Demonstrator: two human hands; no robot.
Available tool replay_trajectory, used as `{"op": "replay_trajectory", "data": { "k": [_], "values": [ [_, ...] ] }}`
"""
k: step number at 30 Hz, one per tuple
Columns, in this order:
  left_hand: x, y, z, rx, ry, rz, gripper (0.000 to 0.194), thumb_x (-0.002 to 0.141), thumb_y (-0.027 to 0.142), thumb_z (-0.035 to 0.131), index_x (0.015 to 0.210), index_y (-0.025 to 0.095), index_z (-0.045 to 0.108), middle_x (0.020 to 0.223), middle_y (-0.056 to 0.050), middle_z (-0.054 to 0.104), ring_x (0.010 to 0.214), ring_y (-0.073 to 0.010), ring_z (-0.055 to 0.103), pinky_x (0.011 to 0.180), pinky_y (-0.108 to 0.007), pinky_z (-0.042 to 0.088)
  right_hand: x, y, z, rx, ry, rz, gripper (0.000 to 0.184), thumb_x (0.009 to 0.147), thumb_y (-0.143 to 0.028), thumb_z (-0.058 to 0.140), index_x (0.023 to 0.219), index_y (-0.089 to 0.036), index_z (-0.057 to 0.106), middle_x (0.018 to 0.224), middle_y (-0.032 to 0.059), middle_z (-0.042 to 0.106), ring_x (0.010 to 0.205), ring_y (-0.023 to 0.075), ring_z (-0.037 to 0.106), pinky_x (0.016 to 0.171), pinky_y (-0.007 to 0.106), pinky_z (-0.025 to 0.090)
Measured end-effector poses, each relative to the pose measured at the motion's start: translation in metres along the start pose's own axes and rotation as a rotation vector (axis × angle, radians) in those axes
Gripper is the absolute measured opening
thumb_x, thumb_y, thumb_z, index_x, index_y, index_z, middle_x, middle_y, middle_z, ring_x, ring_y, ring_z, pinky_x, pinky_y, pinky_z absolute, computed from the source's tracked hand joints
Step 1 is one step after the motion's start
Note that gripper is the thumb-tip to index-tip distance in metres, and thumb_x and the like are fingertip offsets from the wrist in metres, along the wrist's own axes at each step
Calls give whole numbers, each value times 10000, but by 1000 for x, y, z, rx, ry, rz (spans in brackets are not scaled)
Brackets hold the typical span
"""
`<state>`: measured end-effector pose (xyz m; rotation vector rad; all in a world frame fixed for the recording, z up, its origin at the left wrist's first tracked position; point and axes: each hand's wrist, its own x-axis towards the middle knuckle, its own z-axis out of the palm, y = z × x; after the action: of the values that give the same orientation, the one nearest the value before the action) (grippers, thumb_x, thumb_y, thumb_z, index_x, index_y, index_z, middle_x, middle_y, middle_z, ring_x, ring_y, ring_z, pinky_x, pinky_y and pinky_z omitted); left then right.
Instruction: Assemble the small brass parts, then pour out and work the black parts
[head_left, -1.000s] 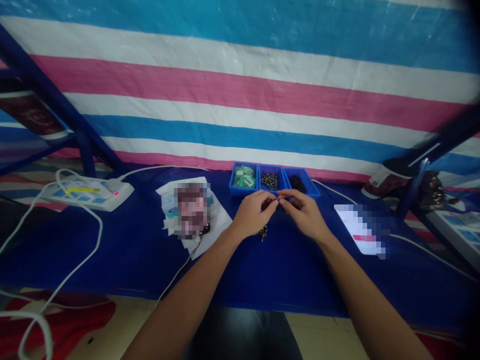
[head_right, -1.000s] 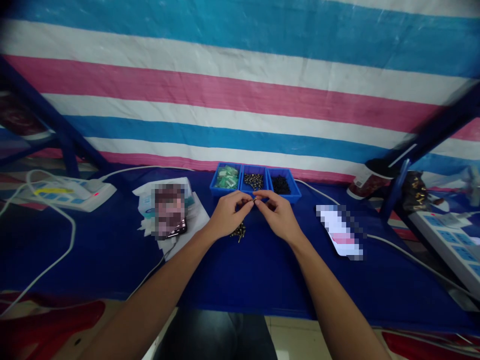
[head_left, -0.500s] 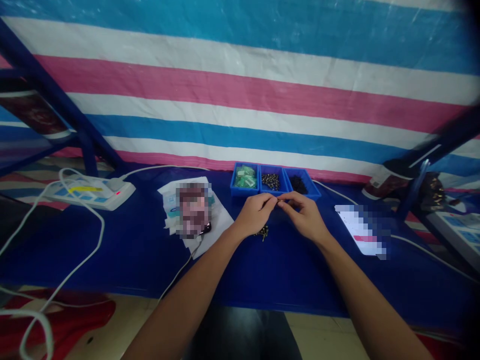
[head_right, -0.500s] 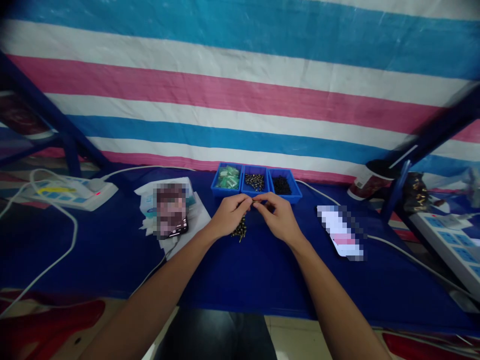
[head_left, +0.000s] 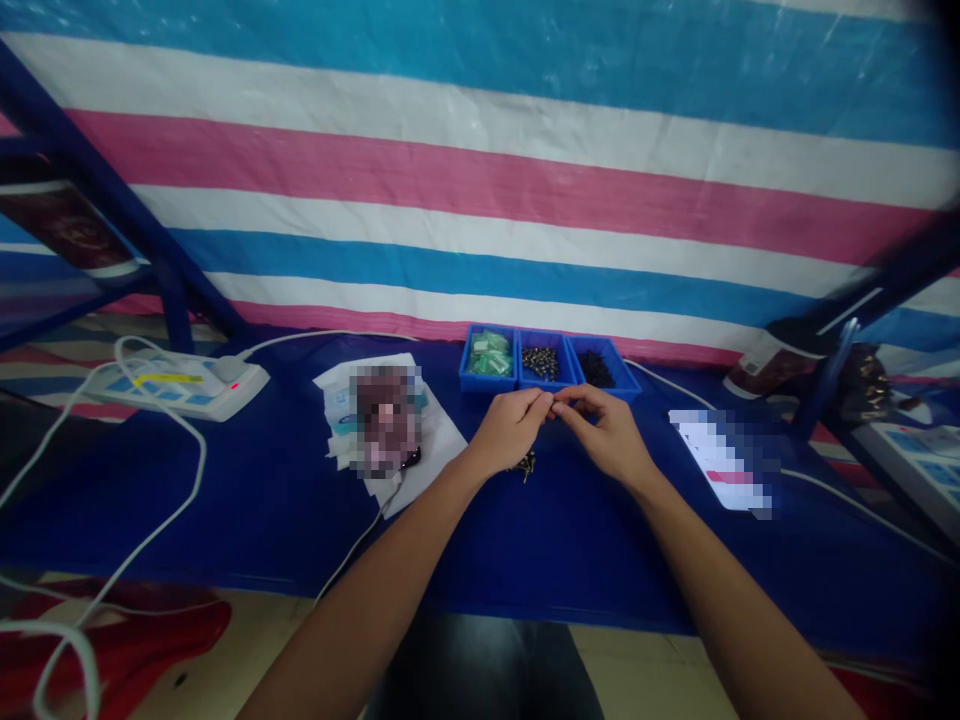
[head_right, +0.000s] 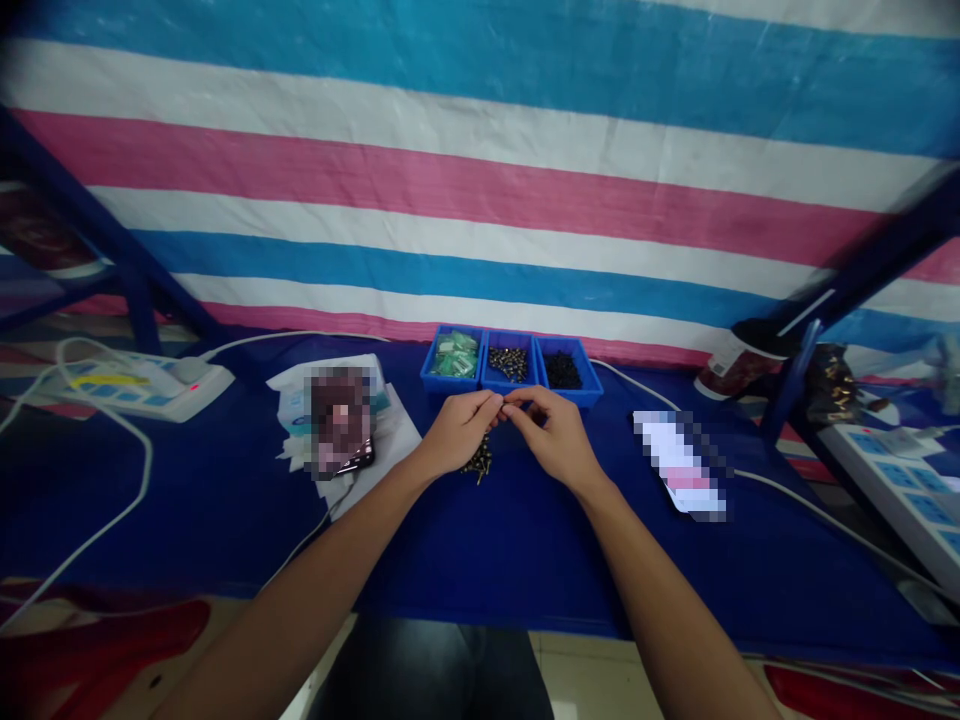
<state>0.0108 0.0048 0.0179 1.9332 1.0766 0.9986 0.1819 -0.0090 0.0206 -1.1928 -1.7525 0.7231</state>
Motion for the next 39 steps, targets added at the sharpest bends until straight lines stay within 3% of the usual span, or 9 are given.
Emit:
{"op": "replay_trajectory", "data": {
  "k": [4,7,12,16,19,24,26,33,39],
  "values": [
    [-1,1,1,25,26,2,440,1003,409,355,762,173,638,744,-23,657,713,-149,601,664,-269,436,0,-2,-1,7,-43,11,239,901,-417,564,893,-202,668,830,43,686,675,172,574,618,296,424],
    [-2,3,0,90,77,-23,482,1001,467,332,751,184,632,721,-21,643,702,-158,590,655,-274,423,0,-1,-2,-13,-72,50,351,930,-482,501,746,-200,601,696,19,614,630,162,532,593,287,402],
    [-1,-2,-3,87,204,-93,496,991,516,321,838,191,663,729,-21,649,720,-163,599,682,-274,431,1,3,-1,37,-214,153,454,941,-544,442,650,-202,511,569,-11,513,535,134,461,533,269,367],
    [3,-9,-6,58,313,-163,500,975,544,349,825,190,670,699,-24,639,681,-159,591,639,-267,416,6,12,2,198,-6,194,301,901,-526,520,952,-229,526,698,-18,558,540,128,506,541,267,409],
    [4,-10,-8,82,366,-180,479,968,537,377,801,195,667,691,-20,634,651,-149,570,623,-267,401,7,18,3,222,109,225,352,875,-492,566,1107,-257,447,743,-29,555,514,118,498,512,260,393],
    [3,-12,-9,162,394,-182,376,941,479,463,760,203,641,665,3,624,635,-149,546,605,-263,369,0,13,5,-69,-238,98,175,874,-386,573,937,-224,585,703,-15,584,592,138,522,561,268,377],
    [3,-14,-8,166,393,-191,322,930,443,487,776,207,642,685,6,638,650,-153,559,608,-261,371,-3,12,5,-232,-311,61,114,869,-320,567,919,-226,607,689,-19,598,596,142,533,570,272,358],
    [3,-19,-7,185,347,-216,241,907,373,507,785,217,644,725,-1,667,687,-173,590,658,-279,395,-4,22,-4,-521,-424,73,151,829,-309,629,964,-240,624,683,-13,619,614,154,552,553,265,303],
    [2,-17,-7,195,329,-213,236,904,369,504,784,218,640,745,1,677,716,-173,601,674,-276,395,0,19,-17,-373,-382,121,180,932,-323,474,928,-211,615,723,-1,634,631,147,563,588,266,355]
  ]
}}
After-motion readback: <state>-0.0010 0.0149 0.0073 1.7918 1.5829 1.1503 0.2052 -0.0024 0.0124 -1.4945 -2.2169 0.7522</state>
